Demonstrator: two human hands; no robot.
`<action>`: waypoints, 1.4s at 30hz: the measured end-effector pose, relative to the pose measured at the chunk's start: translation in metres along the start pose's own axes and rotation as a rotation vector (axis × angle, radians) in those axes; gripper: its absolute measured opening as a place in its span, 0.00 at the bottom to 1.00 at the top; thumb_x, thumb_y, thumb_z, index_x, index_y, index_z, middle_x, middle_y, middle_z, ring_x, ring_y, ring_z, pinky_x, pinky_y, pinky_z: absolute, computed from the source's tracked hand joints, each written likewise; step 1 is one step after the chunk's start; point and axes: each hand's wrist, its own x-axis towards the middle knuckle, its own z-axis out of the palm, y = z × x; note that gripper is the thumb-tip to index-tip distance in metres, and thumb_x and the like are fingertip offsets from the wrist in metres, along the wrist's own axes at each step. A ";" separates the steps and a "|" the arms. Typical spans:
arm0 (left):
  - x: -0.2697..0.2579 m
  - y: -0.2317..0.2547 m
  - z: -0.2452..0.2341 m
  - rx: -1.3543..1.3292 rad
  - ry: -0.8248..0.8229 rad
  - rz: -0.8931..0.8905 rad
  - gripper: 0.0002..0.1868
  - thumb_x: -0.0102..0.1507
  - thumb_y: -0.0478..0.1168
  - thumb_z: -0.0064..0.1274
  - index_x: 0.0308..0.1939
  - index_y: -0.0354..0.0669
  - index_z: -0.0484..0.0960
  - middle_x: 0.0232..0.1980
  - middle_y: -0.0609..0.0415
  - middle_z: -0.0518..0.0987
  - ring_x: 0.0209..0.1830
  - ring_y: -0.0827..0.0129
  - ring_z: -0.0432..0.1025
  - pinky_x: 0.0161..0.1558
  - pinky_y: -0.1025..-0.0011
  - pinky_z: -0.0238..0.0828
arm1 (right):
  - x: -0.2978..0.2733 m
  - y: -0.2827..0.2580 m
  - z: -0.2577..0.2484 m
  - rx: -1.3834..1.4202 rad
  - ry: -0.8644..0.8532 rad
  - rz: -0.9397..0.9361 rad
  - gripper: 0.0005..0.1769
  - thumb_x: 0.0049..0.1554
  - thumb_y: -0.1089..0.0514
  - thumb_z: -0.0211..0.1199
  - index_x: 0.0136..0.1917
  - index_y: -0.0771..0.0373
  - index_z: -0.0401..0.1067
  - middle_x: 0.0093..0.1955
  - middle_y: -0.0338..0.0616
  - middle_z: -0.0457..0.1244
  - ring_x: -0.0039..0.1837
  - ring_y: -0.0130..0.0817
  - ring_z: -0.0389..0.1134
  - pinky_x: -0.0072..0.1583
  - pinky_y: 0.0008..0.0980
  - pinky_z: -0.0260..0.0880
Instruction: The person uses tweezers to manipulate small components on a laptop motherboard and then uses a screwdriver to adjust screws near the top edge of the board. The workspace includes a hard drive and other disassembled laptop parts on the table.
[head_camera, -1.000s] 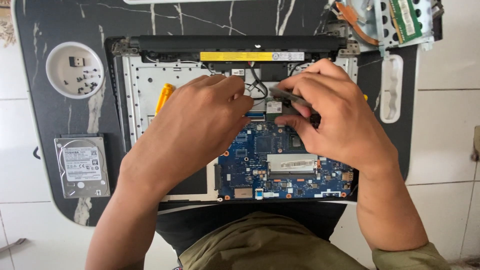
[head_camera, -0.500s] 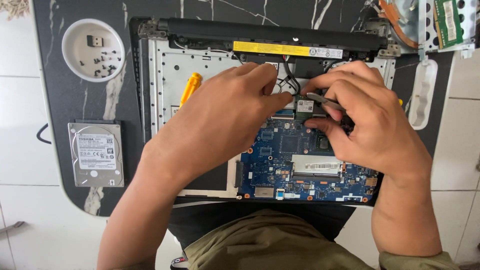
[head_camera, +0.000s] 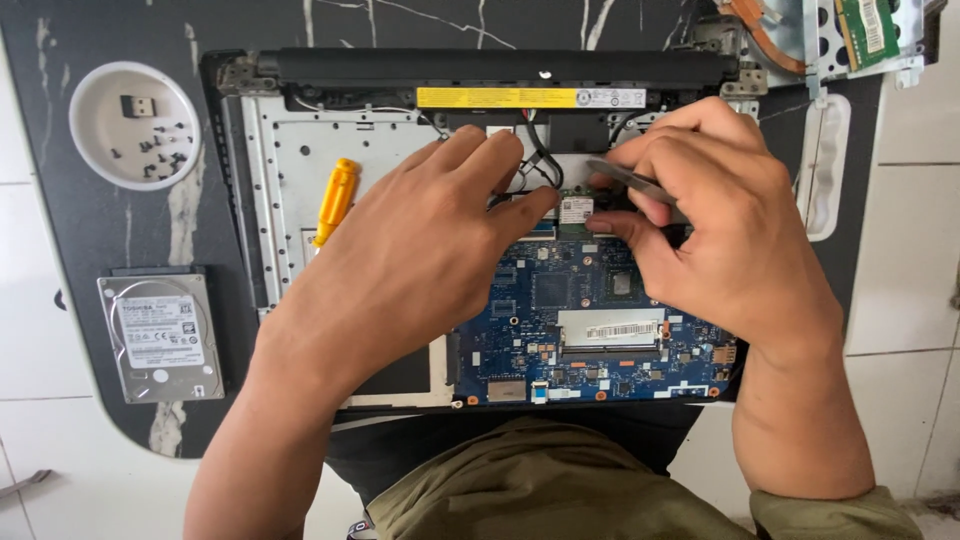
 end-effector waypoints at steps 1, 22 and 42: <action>0.000 0.000 0.000 -0.002 -0.002 0.002 0.21 0.57 0.24 0.51 0.53 0.40 0.81 0.43 0.48 0.68 0.38 0.57 0.65 0.35 0.58 0.70 | -0.001 0.001 0.000 0.000 0.000 0.003 0.13 0.62 0.69 0.76 0.46 0.75 0.70 0.44 0.44 0.64 0.57 0.50 0.64 0.53 0.42 0.69; 0.010 0.002 0.005 0.144 0.076 0.043 0.21 0.67 0.53 0.64 0.55 0.45 0.77 0.45 0.54 0.70 0.43 0.61 0.68 0.42 0.63 0.68 | 0.003 -0.001 -0.013 0.086 -0.005 -0.014 0.17 0.61 0.74 0.70 0.39 0.71 0.62 0.32 0.42 0.53 0.51 0.47 0.66 0.56 0.43 0.73; 0.012 0.020 -0.014 -0.531 0.431 0.030 0.16 0.69 0.34 0.63 0.56 0.26 0.79 0.54 0.38 0.82 0.50 0.50 0.81 0.52 0.60 0.78 | 0.001 -0.025 -0.027 0.109 0.204 -0.111 0.07 0.67 0.76 0.60 0.57 0.77 0.78 0.47 0.57 0.62 0.43 0.44 0.64 0.44 0.37 0.61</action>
